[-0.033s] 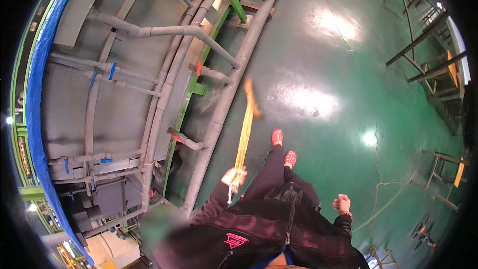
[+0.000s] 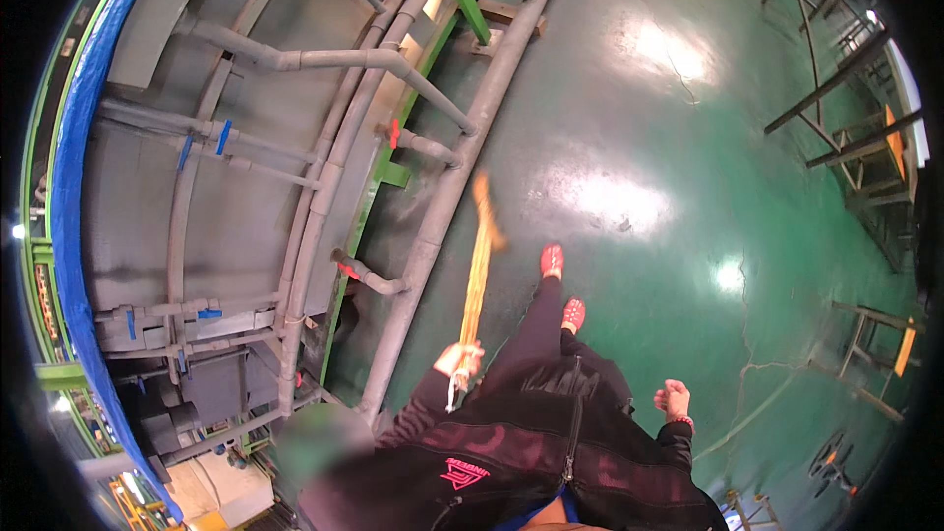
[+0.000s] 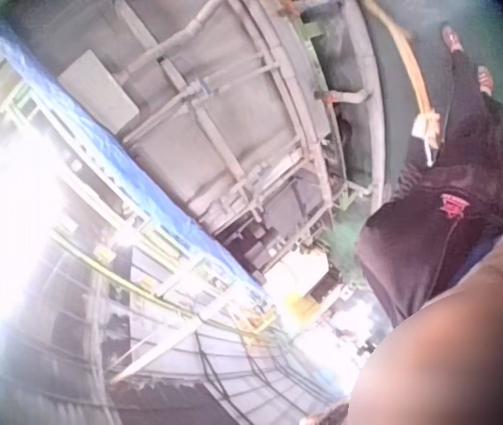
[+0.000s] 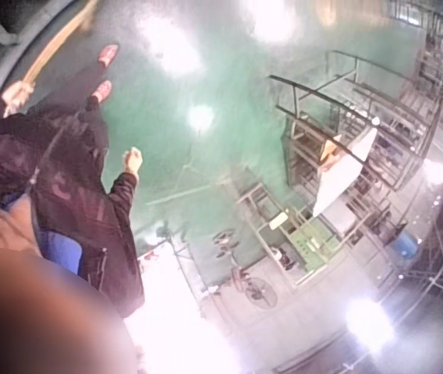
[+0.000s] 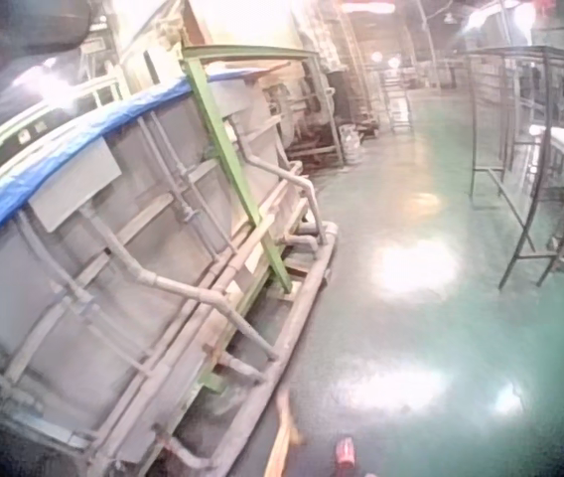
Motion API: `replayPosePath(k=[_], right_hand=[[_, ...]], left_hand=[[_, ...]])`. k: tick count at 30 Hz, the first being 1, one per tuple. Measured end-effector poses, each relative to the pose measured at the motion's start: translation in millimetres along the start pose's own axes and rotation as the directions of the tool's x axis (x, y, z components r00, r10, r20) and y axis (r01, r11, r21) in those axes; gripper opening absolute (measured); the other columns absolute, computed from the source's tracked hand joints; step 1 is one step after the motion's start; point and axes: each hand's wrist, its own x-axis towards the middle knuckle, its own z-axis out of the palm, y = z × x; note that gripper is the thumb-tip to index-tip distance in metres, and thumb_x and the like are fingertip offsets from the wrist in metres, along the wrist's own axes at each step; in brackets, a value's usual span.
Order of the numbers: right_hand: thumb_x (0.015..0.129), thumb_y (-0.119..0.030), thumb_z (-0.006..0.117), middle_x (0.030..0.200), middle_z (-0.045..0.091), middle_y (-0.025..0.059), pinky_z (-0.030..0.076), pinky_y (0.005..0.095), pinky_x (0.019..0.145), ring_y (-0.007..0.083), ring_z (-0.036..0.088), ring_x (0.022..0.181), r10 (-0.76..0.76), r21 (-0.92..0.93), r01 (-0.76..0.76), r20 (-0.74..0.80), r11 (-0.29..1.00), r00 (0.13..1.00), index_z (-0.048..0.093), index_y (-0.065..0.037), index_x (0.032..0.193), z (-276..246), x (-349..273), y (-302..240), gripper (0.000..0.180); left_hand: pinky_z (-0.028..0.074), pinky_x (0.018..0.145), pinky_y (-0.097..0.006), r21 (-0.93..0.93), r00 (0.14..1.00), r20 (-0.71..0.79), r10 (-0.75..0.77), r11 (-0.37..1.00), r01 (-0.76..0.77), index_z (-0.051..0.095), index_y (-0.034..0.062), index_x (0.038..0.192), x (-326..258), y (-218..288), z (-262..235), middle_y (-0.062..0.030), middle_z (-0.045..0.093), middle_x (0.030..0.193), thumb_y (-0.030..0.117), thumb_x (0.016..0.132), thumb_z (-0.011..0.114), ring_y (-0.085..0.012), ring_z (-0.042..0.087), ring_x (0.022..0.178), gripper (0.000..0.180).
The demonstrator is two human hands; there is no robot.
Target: The person sweeps a green factory floor using a traditional broom, moving debris toward a dustpan. The person then uses the dustpan to collect the swept debris and continues sweeping other areas of the floor.
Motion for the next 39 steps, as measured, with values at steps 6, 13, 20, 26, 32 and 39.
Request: replayPosePath(k=[6,13,20,26,32,39], right_hand=[[0.083,-0.014,0.047,0.063,0.056,0.0051,0.044,0.0274,0.040,0.0150,0.054,0.048,-0.064,-0.014,0.066,0.133,0.998,0.989,0.052,-0.012,0.091,63.1,34.1,-70.4,0.010],[0.082,-0.010,0.045,0.064,0.056,0.0055,0.044,0.0282,0.044,0.0154,0.054,0.048,0.001,-0.148,0.014,0.104,0.989,0.995,0.050,-0.009,0.095,83.7,34.4,-180.6,0.014],[0.083,-0.008,0.042,0.066,0.057,0.0060,0.045,0.0272,0.049,0.0148,0.055,0.053,-0.083,-0.139,0.082,-0.002,0.987,0.997,0.050,-0.009,0.098,111.4,16.0,-288.8,0.017],[0.083,-0.008,0.043,0.069,0.057,0.0064,0.046,0.0281,0.050,0.0154,0.055,0.054,-0.050,-0.155,0.050,0.009,0.987,0.999,0.050,-0.008,0.099,110.6,-8.1,-295.7,0.017],[0.080,-0.008,0.051,0.066,0.058,0.0068,0.047,0.0290,0.051,0.0142,0.055,0.056,-0.153,-0.766,0.212,0.149,0.607,0.977,0.053,-0.005,0.093,71.7,23.1,-283.4,0.013],[0.081,-0.019,0.054,0.057,0.053,0.0053,0.041,0.0266,0.037,0.0137,0.050,0.044,-0.210,-0.161,0.209,0.009,0.965,0.978,0.049,-0.008,0.091,25.1,98.5,-402.0,0.016]], left_hand=[[0.031,0.033,-0.020,-0.631,0.938,0.292,-0.186,0.699,0.335,0.036,0.0121,0.056,57.7,22.2,-78.3,0.0005,0.039,0.049,0.006,0.073,0.050,-0.0089,0.035,0.034,0.023],[0.037,0.040,-0.027,-0.530,0.829,0.345,0.440,0.820,-0.215,0.043,0.0150,0.052,215.0,132.9,-97.8,-0.0005,0.046,0.049,0.020,0.076,0.049,-0.0145,0.046,0.044,0.025],[0.040,0.040,-0.034,-0.193,0.953,-0.139,0.269,0.936,-0.293,0.046,0.0073,0.063,333.4,232.2,191.7,-0.0070,0.047,0.051,0.011,0.072,0.049,-0.0201,0.048,0.043,0.010],[0.042,0.036,-0.033,0.249,0.897,-0.304,0.320,0.936,-0.250,0.045,0.0011,0.080,270.0,256.5,381.4,-0.0100,0.049,0.053,0.005,0.070,0.044,-0.0209,0.050,0.041,0.011],[0.041,0.033,-0.037,0.274,0.916,-0.115,0.384,0.899,-0.343,0.037,-0.0007,0.089,284.5,313.6,442.9,-0.0140,0.048,0.056,0.004,0.071,0.044,-0.0240,0.049,0.038,0.021],[0.028,0.028,-0.028,0.338,0.912,0.292,0.287,0.861,-0.379,0.042,0.0087,0.052,221.7,433.0,435.1,-0.0038,0.040,0.041,0.011,0.066,0.055,-0.0145,0.037,0.029,0.019]])
